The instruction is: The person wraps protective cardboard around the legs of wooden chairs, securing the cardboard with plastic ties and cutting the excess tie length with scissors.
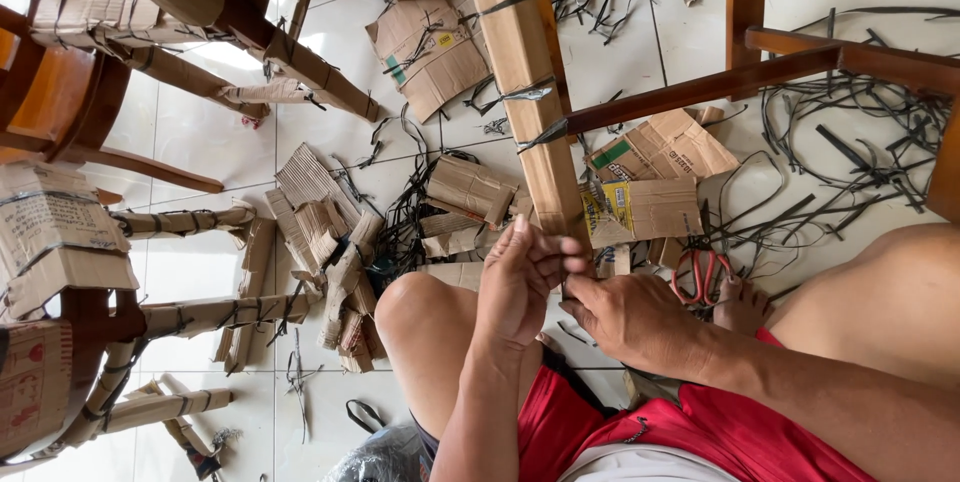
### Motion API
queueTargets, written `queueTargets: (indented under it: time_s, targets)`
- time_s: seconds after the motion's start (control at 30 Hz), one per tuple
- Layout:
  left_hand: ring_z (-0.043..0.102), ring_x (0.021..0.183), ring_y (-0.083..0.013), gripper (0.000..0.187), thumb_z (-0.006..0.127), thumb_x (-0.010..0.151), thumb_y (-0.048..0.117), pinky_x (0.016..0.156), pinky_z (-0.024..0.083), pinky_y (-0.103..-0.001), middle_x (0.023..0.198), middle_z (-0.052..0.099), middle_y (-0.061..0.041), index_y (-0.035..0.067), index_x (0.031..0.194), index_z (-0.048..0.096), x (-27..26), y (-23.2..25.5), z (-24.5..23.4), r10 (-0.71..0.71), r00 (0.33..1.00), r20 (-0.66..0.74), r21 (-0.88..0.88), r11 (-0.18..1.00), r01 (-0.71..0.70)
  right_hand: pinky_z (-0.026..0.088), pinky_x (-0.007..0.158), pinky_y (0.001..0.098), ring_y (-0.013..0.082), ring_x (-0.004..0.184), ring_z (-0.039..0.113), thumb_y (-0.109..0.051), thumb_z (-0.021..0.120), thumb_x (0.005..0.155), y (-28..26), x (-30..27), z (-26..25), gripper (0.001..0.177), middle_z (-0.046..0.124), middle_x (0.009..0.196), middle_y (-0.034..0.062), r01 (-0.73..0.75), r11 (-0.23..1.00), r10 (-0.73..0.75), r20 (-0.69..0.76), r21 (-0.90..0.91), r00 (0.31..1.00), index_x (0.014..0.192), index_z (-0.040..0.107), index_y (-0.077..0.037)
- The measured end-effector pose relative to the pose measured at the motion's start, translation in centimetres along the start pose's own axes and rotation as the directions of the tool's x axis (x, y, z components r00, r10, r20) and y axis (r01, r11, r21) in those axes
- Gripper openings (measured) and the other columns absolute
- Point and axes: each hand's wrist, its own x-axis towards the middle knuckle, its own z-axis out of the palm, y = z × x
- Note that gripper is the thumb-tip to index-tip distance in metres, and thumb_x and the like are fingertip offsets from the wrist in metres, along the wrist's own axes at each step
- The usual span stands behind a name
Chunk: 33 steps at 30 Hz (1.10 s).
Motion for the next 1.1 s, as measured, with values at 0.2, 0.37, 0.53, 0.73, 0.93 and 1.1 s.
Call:
queueTargets:
  time_s: [0.2, 0.37, 0.53, 0.73, 0.93, 1.1]
  targets:
    - [0.024, 0.043, -0.0046, 0.042, 0.052, 0.110, 0.032, 0.036, 0.020, -0.016, 0.056, 0.047, -0.005, 0.011, 0.074, 0.053, 0.3, -0.8, -0.4, 0.173, 0.981, -0.082, 0.308, 0.941, -0.141, 0.058, 0.050, 0.0301, 0.0190, 0.044, 0.066, -0.024, 0.058, 0.103, 2.1, 0.1, -4.4, 0.017, 0.071, 0.061, 0.0095, 0.024, 0.985, 0.005, -0.167, 0.170, 0.986, 0.098, 0.071, -0.014]
    - [0.039, 0.057, -0.0138, 0.047, 0.053, 0.109, 0.038, 0.053, 0.038, -0.025, 0.056, 0.055, -0.004, 0.012, 0.071, 0.062, 0.3, -0.8, -0.1, 0.308, 0.946, 0.105, 0.729, 0.623, -0.284, 0.060, 0.047, 0.0344, 0.0232, 0.045, 0.066, -0.006, 0.053, 0.102, 0.7, 2.4, -6.1, 0.031, 0.073, 0.078, 0.0190, 0.203, 0.978, -0.183, -0.291, 0.038, 0.939, 0.130, 0.066, -0.004]
    - [0.039, 0.060, -0.0143, 0.045, 0.053, 0.108, 0.037, 0.057, 0.038, -0.027, 0.057, 0.058, -0.004, 0.012, 0.073, 0.064, -0.4, -0.2, -0.2, 0.333, 0.936, 0.110, 0.764, 0.574, -0.294, 0.068, 0.063, 0.0408, 0.0256, 0.052, 0.075, -0.005, 0.058, 0.100, 0.8, 4.4, -5.2, 0.034, 0.079, 0.090, 0.0217, 0.239, 0.969, -0.215, -0.265, 0.061, 0.940, 0.132, 0.069, -0.007]
    - [0.036, 0.058, -0.0113, 0.043, 0.053, 0.108, 0.034, 0.054, 0.035, -0.024, 0.058, 0.059, -0.005, 0.010, 0.075, 0.066, -0.3, -0.1, -0.6, 0.306, 0.946, 0.109, 0.706, 0.646, -0.290, 0.063, 0.065, 0.0417, 0.0277, 0.072, 0.078, -0.022, 0.067, 0.097, 2.0, 6.0, -3.3, 0.010, 0.079, 0.080, 0.0054, 0.189, 0.981, -0.168, -0.330, 0.033, 0.929, 0.103, 0.075, -0.022]
    - [0.046, 0.058, -0.0095, 0.024, 0.076, 0.096, 0.020, 0.055, 0.037, -0.024, 0.062, 0.059, -0.006, 0.001, 0.106, 0.066, -0.7, 0.2, -1.0, 0.385, 0.917, 0.100, 0.688, 0.640, -0.343, 0.056, 0.054, 0.0344, 0.0239, 0.059, 0.071, -0.018, 0.062, 0.102, 2.2, 6.0, -2.8, 0.010, 0.070, 0.068, 0.0064, 0.243, 0.968, -0.180, -0.489, 0.067, 0.853, 0.096, 0.068, -0.014]
    - [0.055, 0.060, -0.0078, 0.012, 0.080, 0.089, 0.030, 0.056, 0.047, -0.028, 0.062, 0.065, 0.000, 0.018, 0.090, 0.081, -0.1, -0.4, -2.3, 0.376, 0.926, 0.035, 0.871, 0.443, -0.213, 0.046, 0.045, 0.0274, 0.0144, 0.049, 0.056, -0.008, 0.062, 0.098, 2.0, 5.4, -3.1, 0.010, 0.060, 0.058, 0.0019, 0.284, 0.924, -0.120, -0.515, 0.254, 0.849, 0.091, 0.069, -0.009]
